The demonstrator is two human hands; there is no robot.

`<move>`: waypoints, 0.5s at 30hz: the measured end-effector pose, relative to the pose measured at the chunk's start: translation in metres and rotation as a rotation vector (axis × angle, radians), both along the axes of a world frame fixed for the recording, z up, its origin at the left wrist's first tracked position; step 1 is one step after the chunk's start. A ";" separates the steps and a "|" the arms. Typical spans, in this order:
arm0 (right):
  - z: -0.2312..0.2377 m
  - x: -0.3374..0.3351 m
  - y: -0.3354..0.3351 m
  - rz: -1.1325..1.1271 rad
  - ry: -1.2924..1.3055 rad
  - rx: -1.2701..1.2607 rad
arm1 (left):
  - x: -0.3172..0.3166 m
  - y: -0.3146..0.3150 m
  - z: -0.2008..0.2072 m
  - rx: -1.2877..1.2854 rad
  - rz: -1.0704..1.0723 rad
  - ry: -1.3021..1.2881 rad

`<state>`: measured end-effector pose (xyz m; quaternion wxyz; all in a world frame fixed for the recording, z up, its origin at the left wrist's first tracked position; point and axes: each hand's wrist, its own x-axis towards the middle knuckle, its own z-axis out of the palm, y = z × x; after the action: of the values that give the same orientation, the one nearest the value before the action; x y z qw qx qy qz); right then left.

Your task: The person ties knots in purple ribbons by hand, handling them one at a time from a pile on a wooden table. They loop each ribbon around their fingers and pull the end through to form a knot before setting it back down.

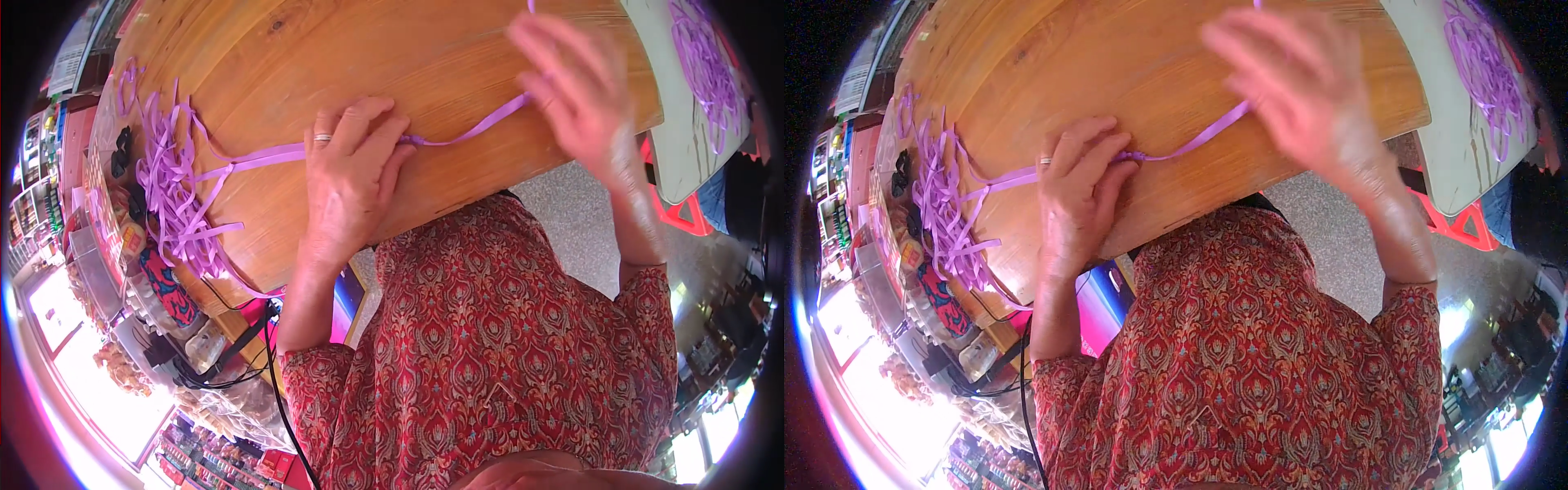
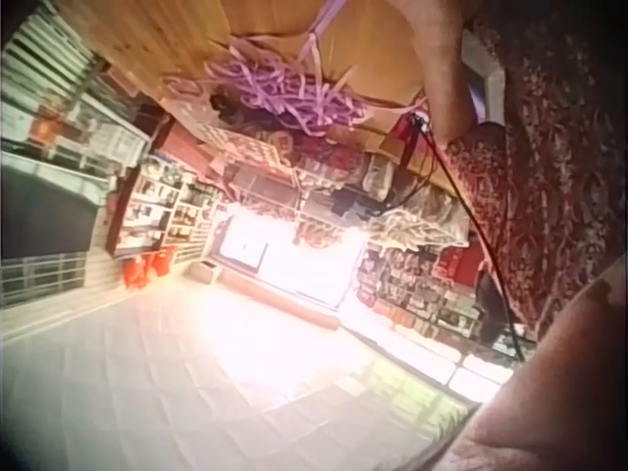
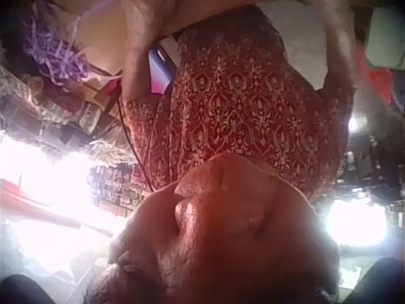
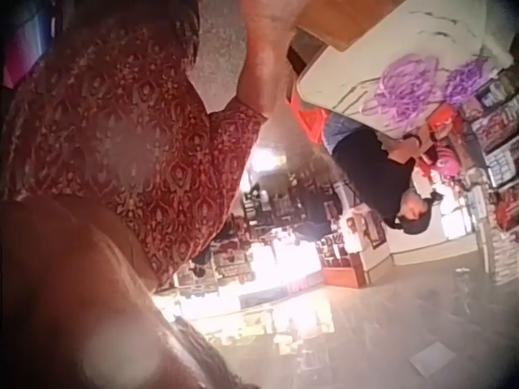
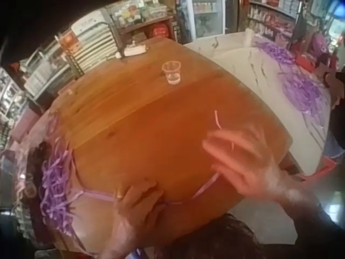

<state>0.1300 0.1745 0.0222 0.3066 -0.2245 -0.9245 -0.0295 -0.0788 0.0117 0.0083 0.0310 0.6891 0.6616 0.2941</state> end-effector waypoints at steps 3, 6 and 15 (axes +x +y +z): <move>-0.004 -0.019 -0.037 0.303 -0.003 -0.184 | 0.000 0.002 -0.006 0.058 0.019 -0.006; -0.010 -0.035 -0.054 0.394 0.022 -0.289 | 0.009 0.000 -0.001 0.106 0.015 -0.117; 0.017 -0.025 -0.041 0.561 0.146 -0.302 | 0.012 -0.007 0.021 0.029 -0.106 -0.318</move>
<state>0.1047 0.1334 0.0392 0.3314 -0.0056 -0.9199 0.2096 -0.0667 0.0048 0.0292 0.1406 0.6682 0.6067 0.4070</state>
